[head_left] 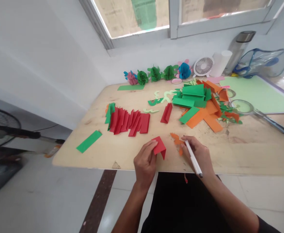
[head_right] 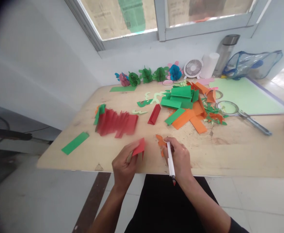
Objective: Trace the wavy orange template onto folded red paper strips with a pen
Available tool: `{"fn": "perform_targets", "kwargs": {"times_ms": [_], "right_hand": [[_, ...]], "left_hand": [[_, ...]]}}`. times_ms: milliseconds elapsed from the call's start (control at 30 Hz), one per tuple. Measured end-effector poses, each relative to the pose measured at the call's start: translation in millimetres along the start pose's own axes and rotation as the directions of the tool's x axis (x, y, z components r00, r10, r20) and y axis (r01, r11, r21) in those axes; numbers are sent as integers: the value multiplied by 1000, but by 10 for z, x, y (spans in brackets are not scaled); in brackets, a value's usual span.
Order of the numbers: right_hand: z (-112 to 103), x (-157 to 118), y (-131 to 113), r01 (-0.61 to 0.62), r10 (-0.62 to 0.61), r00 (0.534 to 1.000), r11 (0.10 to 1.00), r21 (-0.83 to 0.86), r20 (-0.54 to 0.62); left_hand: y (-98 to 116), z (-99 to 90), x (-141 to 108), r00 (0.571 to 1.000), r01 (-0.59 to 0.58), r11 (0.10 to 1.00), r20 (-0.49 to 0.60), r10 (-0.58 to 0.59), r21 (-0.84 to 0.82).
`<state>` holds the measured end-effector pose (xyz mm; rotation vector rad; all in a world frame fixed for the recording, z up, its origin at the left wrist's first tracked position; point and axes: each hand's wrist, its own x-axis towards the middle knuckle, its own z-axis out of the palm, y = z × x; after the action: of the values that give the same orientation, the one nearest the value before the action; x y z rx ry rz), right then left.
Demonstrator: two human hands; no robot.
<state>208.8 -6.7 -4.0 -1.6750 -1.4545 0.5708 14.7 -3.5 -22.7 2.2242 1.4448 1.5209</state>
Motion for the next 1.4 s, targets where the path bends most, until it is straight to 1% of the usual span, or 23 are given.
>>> {"fn": "perform_targets", "kwargs": {"times_ms": [33,100,233,333,400,533,600,667,833,933,1000,1067,1133,1167,1200,1233,1267,1333,1400], "right_hand": [[4,0,1,6,-6,1000,1000,-8,2],[-23,-8,9,7,-7,1000,1000,-12,-10],[-152,-29,14,-20,22,998,1000,24,-63],[-230,-48,-10,-44,51,992,997,62,-115],[-242,-68,-36,-39,49,993,995,96,-107],[-176,-122,-81,-23,28,999,992,126,-36],[-125,-153,-84,-25,26,1000,993,116,-13],[-79,-182,-68,-20,20,1000,996,91,10],[-15,-244,9,19,-19,999,1000,8,49],[-31,-244,17,21,-20,999,1000,-9,42],[-80,-221,3,-2,2,1000,1000,11,15],[-157,-196,-12,-11,12,999,1000,14,-47],[-245,-184,-18,-28,28,995,1000,4,-95],[-287,-188,-17,-37,37,993,999,9,-114],[-327,-197,-15,-49,51,990,999,23,-133],[-362,-211,-11,-58,64,986,998,38,-152],[-393,-228,-7,-63,69,987,997,49,-147],[-441,-259,-4,-57,64,986,997,50,-156],[-476,-277,-13,-61,67,981,997,43,-180]], "left_hand": [[15,0,-27,1000,4,1000,-6,-4,-3],[50,31,-58,1000,-30,999,6,30,24],[145,148,-48,987,-156,983,61,151,99],[236,204,-32,959,-252,956,168,227,147],[286,206,-37,943,-270,946,248,221,182],[318,157,-72,924,-228,951,355,144,208],[302,133,-87,912,-224,957,386,139,184],[277,122,-99,909,-214,966,390,143,143],[245,142,-125,933,-188,977,328,147,96],[251,118,-116,933,-186,980,325,152,75],[249,67,-71,933,-150,988,334,133,28],[238,4,24,936,-93,995,340,95,-21],[220,-38,170,932,-53,998,358,61,-31],[211,-45,258,916,-58,998,396,60,-17],[205,-41,352,886,-85,996,457,78,-7],[201,-28,448,837,-131,991,536,112,-2],[200,-10,541,788,-181,984,599,143,2],[201,34,700,712,-275,961,673,200,5],[198,81,801,656,-376,926,717,237,38]]}}
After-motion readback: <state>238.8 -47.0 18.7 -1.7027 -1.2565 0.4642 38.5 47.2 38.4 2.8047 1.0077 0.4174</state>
